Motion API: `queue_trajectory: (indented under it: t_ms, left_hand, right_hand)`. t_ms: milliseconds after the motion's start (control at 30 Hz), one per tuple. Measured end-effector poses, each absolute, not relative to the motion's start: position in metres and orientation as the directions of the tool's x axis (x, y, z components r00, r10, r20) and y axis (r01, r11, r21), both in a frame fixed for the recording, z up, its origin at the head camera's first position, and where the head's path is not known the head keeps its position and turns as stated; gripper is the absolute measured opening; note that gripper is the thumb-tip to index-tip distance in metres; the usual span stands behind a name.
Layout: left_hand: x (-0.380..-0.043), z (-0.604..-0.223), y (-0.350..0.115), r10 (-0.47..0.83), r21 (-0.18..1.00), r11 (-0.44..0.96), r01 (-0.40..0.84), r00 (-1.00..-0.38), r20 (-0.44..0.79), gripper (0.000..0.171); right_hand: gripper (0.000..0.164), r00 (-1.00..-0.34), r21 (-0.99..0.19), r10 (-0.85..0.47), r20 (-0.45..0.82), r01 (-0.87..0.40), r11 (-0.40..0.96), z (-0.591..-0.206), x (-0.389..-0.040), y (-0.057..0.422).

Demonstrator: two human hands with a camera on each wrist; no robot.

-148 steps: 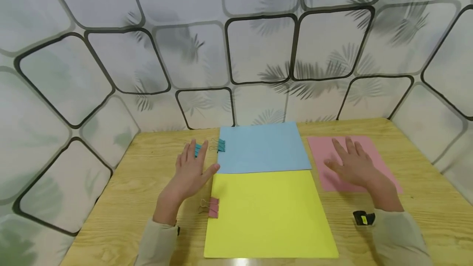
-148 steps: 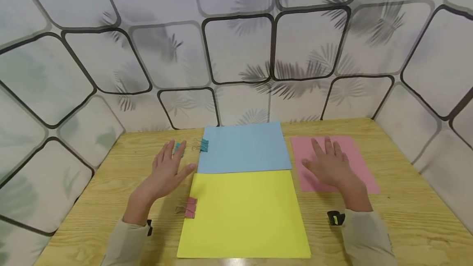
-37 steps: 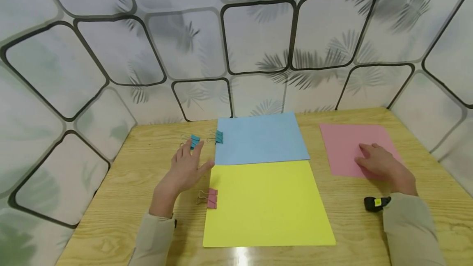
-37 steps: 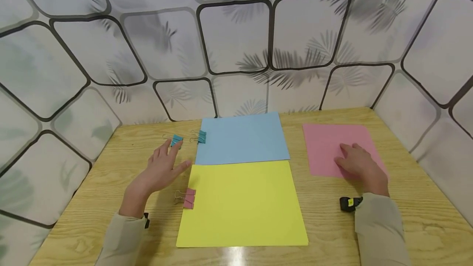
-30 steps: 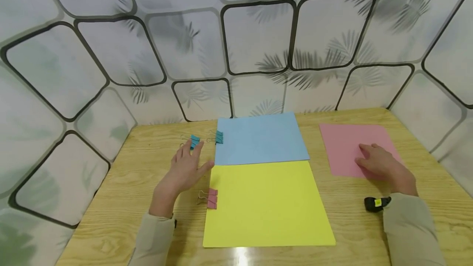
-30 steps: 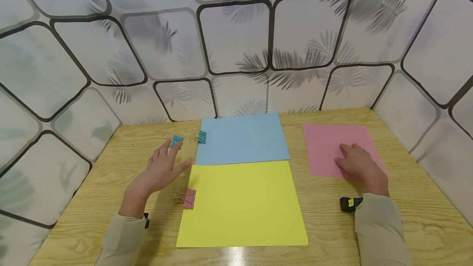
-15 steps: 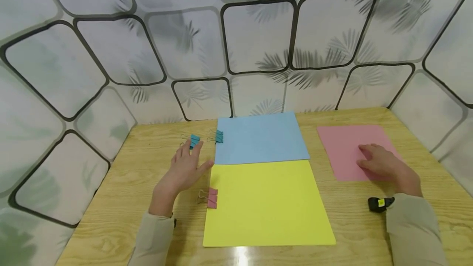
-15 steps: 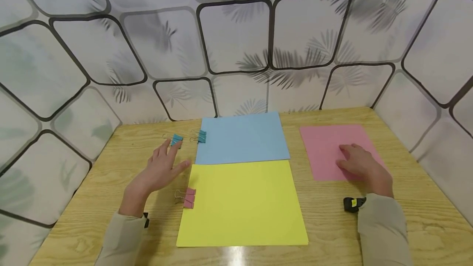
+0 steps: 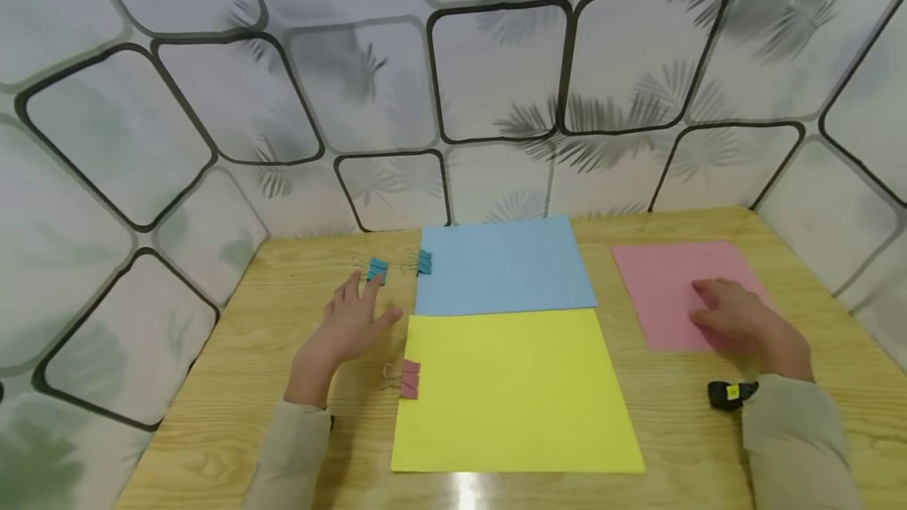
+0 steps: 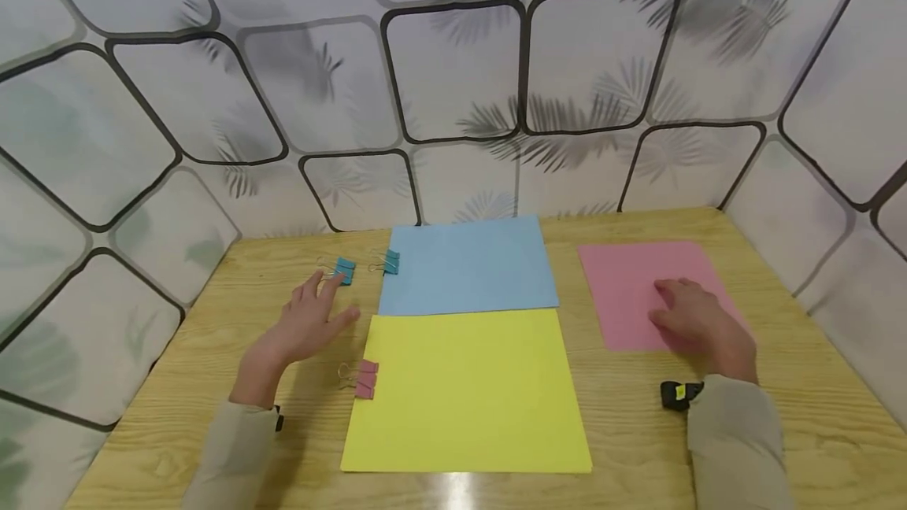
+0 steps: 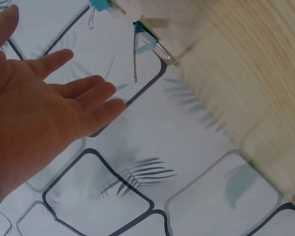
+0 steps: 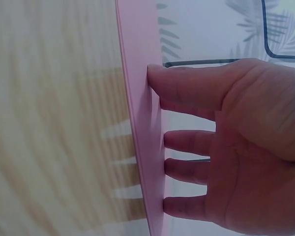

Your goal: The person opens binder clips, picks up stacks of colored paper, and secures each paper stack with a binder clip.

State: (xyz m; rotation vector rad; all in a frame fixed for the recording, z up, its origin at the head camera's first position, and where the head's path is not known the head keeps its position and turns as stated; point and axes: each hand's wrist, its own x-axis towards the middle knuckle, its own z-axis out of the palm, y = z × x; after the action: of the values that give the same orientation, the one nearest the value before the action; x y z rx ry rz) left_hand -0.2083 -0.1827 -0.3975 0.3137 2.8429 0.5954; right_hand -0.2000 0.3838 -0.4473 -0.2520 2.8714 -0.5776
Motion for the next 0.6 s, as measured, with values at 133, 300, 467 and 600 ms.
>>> queue_trajectory:
  t_ms: [133, 300, 467, 600]
  left_hand:
    - [-0.218, -0.403, -0.189, 0.25, 0.387, 0.907, 0.164, -0.95, -0.185, 0.072]
    - [-0.232, -0.41, -0.198, 0.237, 0.365, 0.917, 0.16, -0.955, -0.179, 0.072]
    - [-0.249, -0.409, -0.205, 0.209, 0.361, 0.923, 0.135, -0.962, -0.175, 0.074]
    - [-0.266, -0.405, -0.205, 0.175, 0.344, 0.933, 0.105, -0.968, -0.181, 0.074]
  right_hand:
    - [0.061, -0.967, -0.408, -0.185, -0.173, -0.101, 0.908, -0.448, -0.199, 0.381]
    - [0.061, -0.97, -0.409, -0.162, -0.183, -0.074, 0.909, -0.449, -0.199, 0.379]
    - [0.061, -0.973, -0.387, -0.151, -0.174, -0.073, 0.919, -0.449, -0.2, 0.38]
    - [0.06, -0.974, -0.387, -0.166, -0.153, -0.095, 0.917, -0.449, -0.2, 0.38]
